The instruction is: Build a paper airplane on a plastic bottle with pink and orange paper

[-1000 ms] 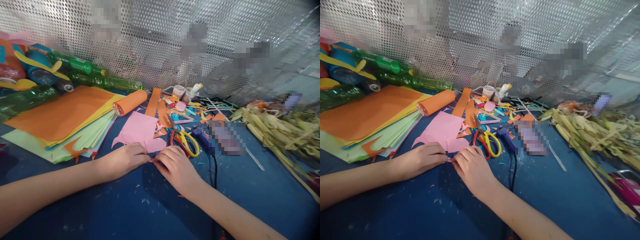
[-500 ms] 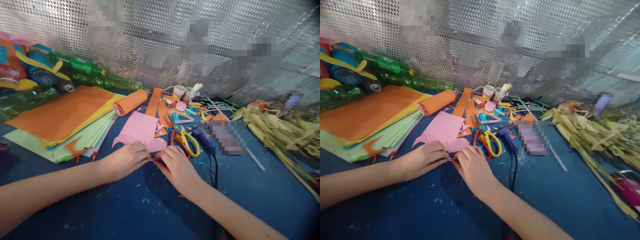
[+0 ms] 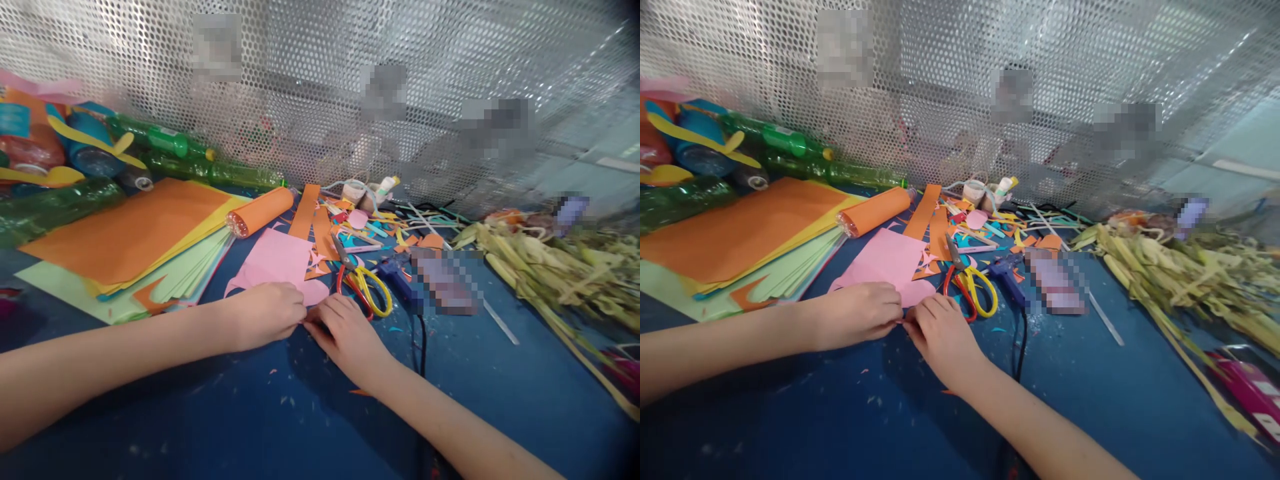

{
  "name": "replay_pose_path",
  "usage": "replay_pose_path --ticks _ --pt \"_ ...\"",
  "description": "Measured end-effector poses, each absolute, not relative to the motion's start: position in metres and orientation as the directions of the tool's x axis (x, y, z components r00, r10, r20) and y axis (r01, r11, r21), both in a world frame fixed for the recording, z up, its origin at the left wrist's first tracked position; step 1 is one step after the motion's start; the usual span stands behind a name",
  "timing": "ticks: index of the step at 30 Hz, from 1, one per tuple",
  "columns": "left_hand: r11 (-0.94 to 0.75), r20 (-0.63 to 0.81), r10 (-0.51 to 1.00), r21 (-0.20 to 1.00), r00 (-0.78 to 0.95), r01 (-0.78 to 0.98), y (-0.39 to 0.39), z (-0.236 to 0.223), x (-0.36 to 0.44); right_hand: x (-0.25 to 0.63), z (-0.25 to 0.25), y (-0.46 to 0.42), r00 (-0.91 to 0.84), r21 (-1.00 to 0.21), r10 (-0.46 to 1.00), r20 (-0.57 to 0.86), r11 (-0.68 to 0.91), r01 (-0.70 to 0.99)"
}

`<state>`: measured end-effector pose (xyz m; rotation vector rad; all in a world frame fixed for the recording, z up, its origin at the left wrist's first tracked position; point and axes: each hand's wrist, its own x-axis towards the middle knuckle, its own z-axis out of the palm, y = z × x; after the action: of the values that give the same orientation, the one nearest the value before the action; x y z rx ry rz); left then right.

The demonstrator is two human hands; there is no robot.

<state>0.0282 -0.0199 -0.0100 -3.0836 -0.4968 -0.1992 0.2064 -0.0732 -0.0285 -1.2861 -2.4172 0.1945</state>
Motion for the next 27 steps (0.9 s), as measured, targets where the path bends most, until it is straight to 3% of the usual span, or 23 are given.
replay_pose_path --ticks 5,8,10,13,17,19,24,26,27 --pt "-0.972 0.262 0.171 -0.112 0.95 0.206 -0.017 0.009 0.026 0.217 -0.018 -0.068 -0.188 -0.74 0.94 0.284 0.339 0.581" --pt "-0.957 0.373 -0.06 -0.285 0.926 0.053 -0.02 0.023 0.019 0.223 -0.012 -0.064 -0.167 -0.96 0.986 0.008 0.055 0.276" --pt "-0.953 0.355 -0.139 -0.303 0.925 -0.027 -0.023 0.029 0.017 0.224 -0.009 -0.064 -0.317 -0.977 0.924 -0.212 -0.2 0.073" --pt "-0.981 0.336 -0.145 -0.174 0.931 -0.09 -0.026 0.03 0.015 0.22 -0.004 -0.069 -0.455 -0.911 0.828 -0.328 -0.404 -0.079" --pt "-0.995 0.404 -0.082 0.023 0.911 -0.1 -0.026 0.027 0.013 0.217 0.001 -0.073 -0.444 -0.921 0.833 -0.33 -0.388 -0.044" --pt "-0.994 0.416 -0.06 0.054 0.908 -0.09 -0.024 0.026 0.011 0.219 0.001 -0.073 -0.443 -0.939 0.845 -0.3 -0.343 -0.019" --pt "-0.981 0.395 -0.163 -0.165 0.904 -0.105 -0.018 0.024 0.009 0.223 -0.002 -0.067 -0.419 -0.98 0.886 -0.198 -0.194 0.052" --pt "-0.982 0.432 -0.141 -0.176 0.891 -0.07 -0.015 0.022 0.012 0.223 -0.002 -0.066 -0.37 -0.99 0.919 -0.136 -0.107 0.096" --pt "-0.992 0.471 -0.083 -0.127 0.878 -0.026 -0.013 0.021 0.014 0.224 -0.002 -0.065 -0.336 -0.991 0.936 -0.102 -0.065 0.121"
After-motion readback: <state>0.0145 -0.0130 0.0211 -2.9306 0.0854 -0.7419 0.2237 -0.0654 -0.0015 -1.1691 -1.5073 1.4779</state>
